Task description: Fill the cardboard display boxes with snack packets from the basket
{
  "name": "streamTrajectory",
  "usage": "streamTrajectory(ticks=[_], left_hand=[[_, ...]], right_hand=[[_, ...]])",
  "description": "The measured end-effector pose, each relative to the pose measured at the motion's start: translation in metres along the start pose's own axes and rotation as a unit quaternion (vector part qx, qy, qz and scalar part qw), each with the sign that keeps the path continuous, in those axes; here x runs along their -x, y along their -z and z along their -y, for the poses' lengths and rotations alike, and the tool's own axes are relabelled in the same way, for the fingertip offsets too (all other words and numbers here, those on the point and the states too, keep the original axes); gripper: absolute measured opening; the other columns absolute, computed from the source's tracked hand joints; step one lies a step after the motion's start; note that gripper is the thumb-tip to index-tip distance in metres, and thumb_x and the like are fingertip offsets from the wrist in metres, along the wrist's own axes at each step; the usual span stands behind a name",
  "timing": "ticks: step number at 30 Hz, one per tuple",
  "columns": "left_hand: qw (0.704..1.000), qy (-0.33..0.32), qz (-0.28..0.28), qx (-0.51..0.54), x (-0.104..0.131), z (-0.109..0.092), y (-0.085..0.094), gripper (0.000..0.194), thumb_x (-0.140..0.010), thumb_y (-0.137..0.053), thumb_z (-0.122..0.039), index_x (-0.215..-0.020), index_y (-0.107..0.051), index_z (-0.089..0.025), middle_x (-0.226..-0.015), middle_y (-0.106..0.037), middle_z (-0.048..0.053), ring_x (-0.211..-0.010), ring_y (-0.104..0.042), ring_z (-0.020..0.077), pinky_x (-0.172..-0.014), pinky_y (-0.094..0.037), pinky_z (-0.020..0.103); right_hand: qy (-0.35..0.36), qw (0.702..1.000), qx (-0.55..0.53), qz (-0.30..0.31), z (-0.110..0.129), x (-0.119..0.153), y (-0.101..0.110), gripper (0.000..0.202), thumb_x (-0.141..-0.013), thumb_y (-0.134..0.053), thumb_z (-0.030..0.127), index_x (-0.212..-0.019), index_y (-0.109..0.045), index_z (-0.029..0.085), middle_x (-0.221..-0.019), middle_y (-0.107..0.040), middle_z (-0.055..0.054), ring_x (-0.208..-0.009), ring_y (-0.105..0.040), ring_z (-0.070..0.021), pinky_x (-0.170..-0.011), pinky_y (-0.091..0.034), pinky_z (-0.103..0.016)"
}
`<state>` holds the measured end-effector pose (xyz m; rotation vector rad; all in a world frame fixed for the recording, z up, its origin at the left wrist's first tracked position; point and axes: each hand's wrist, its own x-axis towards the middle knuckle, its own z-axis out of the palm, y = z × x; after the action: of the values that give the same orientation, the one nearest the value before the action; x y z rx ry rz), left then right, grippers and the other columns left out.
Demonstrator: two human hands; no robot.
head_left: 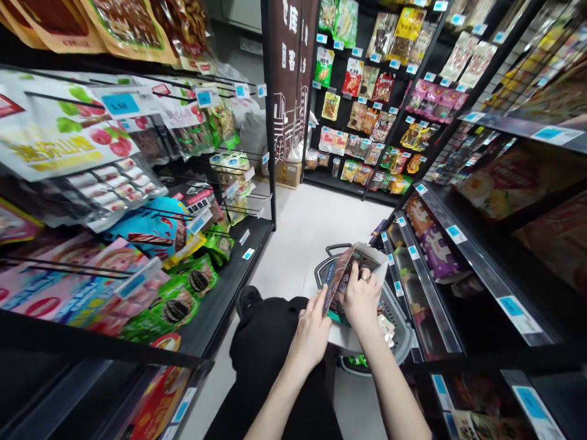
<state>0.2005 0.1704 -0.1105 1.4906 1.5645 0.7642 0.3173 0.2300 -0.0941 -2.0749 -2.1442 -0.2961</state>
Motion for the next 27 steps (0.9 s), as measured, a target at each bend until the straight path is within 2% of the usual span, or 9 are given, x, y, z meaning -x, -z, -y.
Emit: streamTrajectory(ticks=[3,6,9,11,13,17,20,23,27], left_hand=[[1.000,0.001,-0.001,0.015,0.004,0.001,0.001,0.071,-0.079,-0.031,-0.013,-0.149,-0.023,-0.015,-0.155,-0.026,0.011,-0.143,-0.025,0.0266,-0.116,-0.016,0.051],[0.999,-0.031,-0.005,0.036,0.011,0.005,0.008,0.070,-0.080,-0.031,-0.017,-0.149,-0.025,-0.017,-0.155,-0.025,0.009,-0.143,-0.023,0.0251,-0.117,-0.016,0.048],[0.995,-0.039,-0.001,0.089,0.017,0.010,0.017,0.069,-0.078,-0.033,-0.020,-0.148,-0.028,-0.018,-0.155,-0.027,0.008,-0.143,-0.023,0.0229,-0.118,-0.015,0.044],[0.992,-0.034,0.004,0.123,0.019,0.012,0.021,0.070,-0.078,-0.034,-0.022,-0.148,-0.027,-0.016,-0.155,-0.026,0.009,-0.143,-0.022,0.0216,-0.119,-0.015,0.041],[0.990,-0.038,0.003,0.133,0.020,0.013,0.022,0.071,-0.078,-0.033,-0.022,-0.148,-0.025,-0.012,-0.156,-0.024,0.010,-0.144,-0.020,0.0207,-0.119,-0.014,0.040],[0.995,-0.052,-0.008,0.090,0.022,0.013,0.018,0.071,-0.079,-0.031,-0.020,-0.149,-0.022,-0.013,-0.156,-0.023,0.010,-0.143,-0.021,0.0217,-0.119,-0.015,0.043],[0.997,-0.067,-0.016,0.022,0.024,0.013,0.014,0.069,-0.082,-0.029,-0.018,-0.150,-0.020,-0.014,-0.155,-0.023,0.010,-0.142,-0.024,0.0247,-0.118,-0.016,0.047],[0.997,-0.072,-0.024,-0.018,0.025,0.013,0.012,0.067,-0.084,-0.027,-0.016,-0.150,-0.018,-0.015,-0.155,-0.024,0.010,-0.141,-0.026,0.0274,-0.116,-0.019,0.049],[0.997,-0.061,-0.008,-0.036,0.027,0.009,0.013,0.068,-0.084,-0.028,-0.015,-0.151,-0.019,-0.017,-0.155,-0.024,0.010,-0.139,-0.028,0.0303,-0.114,-0.022,0.051]], right_hand=[[0.005,1.000,-0.014,0.008,0.001,-0.003,0.007,0.057,-0.083,-0.058,0.024,-0.135,-0.042,0.008,-0.115,-0.053,-0.019,-0.092,-0.055,-0.0263,-0.079,-0.038,-0.038],[0.029,1.000,-0.006,-0.005,0.005,0.008,0.024,0.025,-0.090,-0.040,0.013,-0.109,-0.057,0.011,-0.096,-0.059,-0.013,-0.083,-0.057,-0.0243,-0.075,-0.038,-0.037],[0.052,0.996,0.031,-0.058,0.009,0.025,0.046,0.030,-0.090,-0.032,0.008,-0.091,-0.061,0.016,-0.090,-0.061,-0.013,-0.084,-0.055,-0.0269,-0.074,-0.037,-0.038],[0.065,0.992,0.040,-0.096,0.012,0.032,0.057,0.031,-0.088,-0.034,0.007,-0.103,-0.061,0.015,-0.100,-0.061,-0.015,-0.089,-0.053,-0.0281,-0.077,-0.037,-0.040],[0.083,0.990,0.042,-0.102,0.014,0.035,0.061,0.039,-0.086,-0.039,0.008,-0.122,-0.054,0.012,-0.106,-0.062,-0.017,-0.096,-0.052,-0.0296,-0.086,-0.036,-0.044],[0.084,0.993,0.078,-0.041,0.020,0.032,0.052,0.054,-0.081,-0.049,0.014,-0.134,-0.044,0.006,-0.115,-0.060,-0.021,-0.111,-0.047,-0.0353,-0.101,-0.025,-0.055],[0.095,0.992,0.084,-0.026,0.020,0.028,0.042,0.064,-0.076,-0.059,0.019,-0.136,-0.041,0.004,-0.127,-0.052,-0.023,-0.120,-0.042,-0.0374,-0.104,-0.022,-0.053],[0.127,0.989,0.067,-0.029,0.016,0.025,0.035,0.070,-0.071,-0.068,0.023,-0.134,-0.043,0.004,-0.126,-0.052,-0.022,-0.114,-0.045,-0.0352,-0.102,-0.025,-0.051],[0.121,0.992,0.047,0.001,0.007,0.021,0.029,0.053,-0.071,-0.070,0.029,-0.116,-0.054,0.007,-0.107,-0.059,-0.017,-0.100,-0.051,-0.0315,-0.092,-0.034,-0.048]])
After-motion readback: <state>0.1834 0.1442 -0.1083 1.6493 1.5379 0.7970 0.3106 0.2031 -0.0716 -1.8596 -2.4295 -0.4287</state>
